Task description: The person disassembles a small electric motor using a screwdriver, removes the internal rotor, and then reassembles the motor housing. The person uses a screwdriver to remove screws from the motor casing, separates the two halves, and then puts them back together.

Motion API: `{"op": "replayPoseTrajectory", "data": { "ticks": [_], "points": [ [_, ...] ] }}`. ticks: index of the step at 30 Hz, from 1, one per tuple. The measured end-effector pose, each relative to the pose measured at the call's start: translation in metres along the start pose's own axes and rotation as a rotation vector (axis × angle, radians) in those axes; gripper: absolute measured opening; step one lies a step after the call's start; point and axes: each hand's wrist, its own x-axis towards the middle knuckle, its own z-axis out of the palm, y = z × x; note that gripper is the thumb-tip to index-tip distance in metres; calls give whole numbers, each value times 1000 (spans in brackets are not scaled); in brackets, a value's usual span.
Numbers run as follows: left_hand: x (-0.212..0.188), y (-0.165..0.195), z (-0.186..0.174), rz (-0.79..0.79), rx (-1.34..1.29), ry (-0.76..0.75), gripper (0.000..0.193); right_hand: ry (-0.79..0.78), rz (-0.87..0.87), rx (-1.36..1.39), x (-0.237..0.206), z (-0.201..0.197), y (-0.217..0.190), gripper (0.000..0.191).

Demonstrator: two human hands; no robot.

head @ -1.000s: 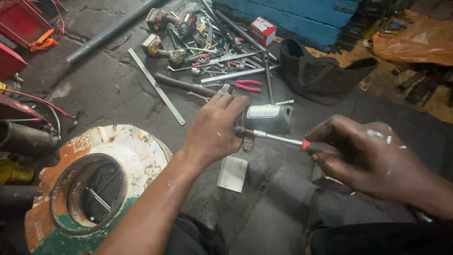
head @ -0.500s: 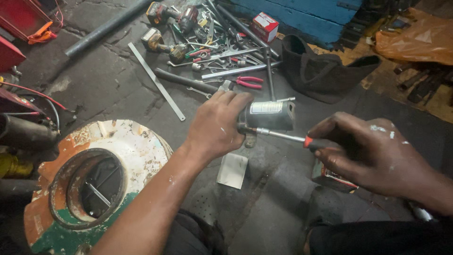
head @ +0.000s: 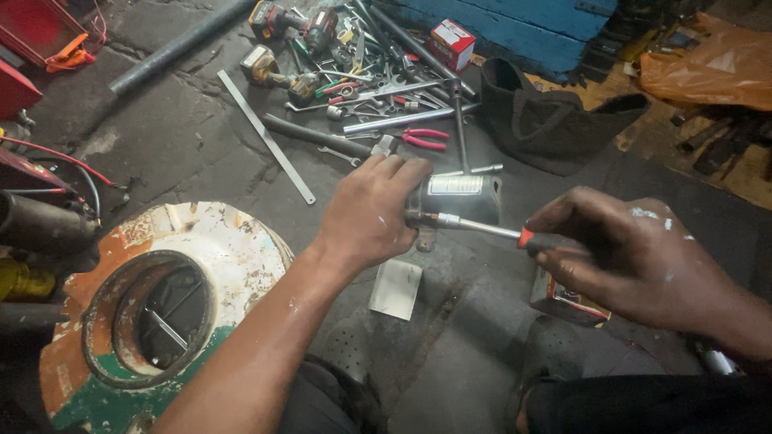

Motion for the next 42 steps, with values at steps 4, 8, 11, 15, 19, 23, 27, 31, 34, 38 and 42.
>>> {"op": "replayPoseTrajectory", "data": {
  "ticks": [4, 8, 11, 15, 19, 23, 27, 31, 34, 38, 42],
  "points": [
    [0, 2, 1, -8, 13, -19, 58, -34, 194, -59, -2, 0, 3, 35],
    [-1, 3, 1, -27, 19, -33, 56, -45, 197, -101, -2, -1, -2, 37],
    [-1, 3, 0, -31, 22, -40, 56, -44, 178, -105, -1, -2, -6, 37],
    [-1, 3, 1, -29, 16, -39, 57, -58, 226, -126, -3, -3, -7, 37],
    [-1, 3, 1, -23, -2, -36, 58, -26, 62, -71, -5, -2, -4, 33],
    [-3, 1, 3, -9, 19, -41, 56, -88, 271, -94, -4, 0, 4, 35],
    [-6, 0, 8, 2, 21, -48, 57, -95, -33, 314, 0, 2, 22, 26],
    [-5, -2, 10, 13, 55, -61, 56, -164, 695, 558, 9, 6, 46, 33],
    [-3, -3, 12, 35, 75, -81, 46, -280, 640, 577, 18, 12, 57, 43],
    [-4, 3, 16, 25, 91, -107, 42, -305, 699, 194, 23, 12, 49, 63],
    [-9, 12, 22, 2, 85, -174, 41, -263, 576, -56, 26, 7, 20, 67]
  ]
}}
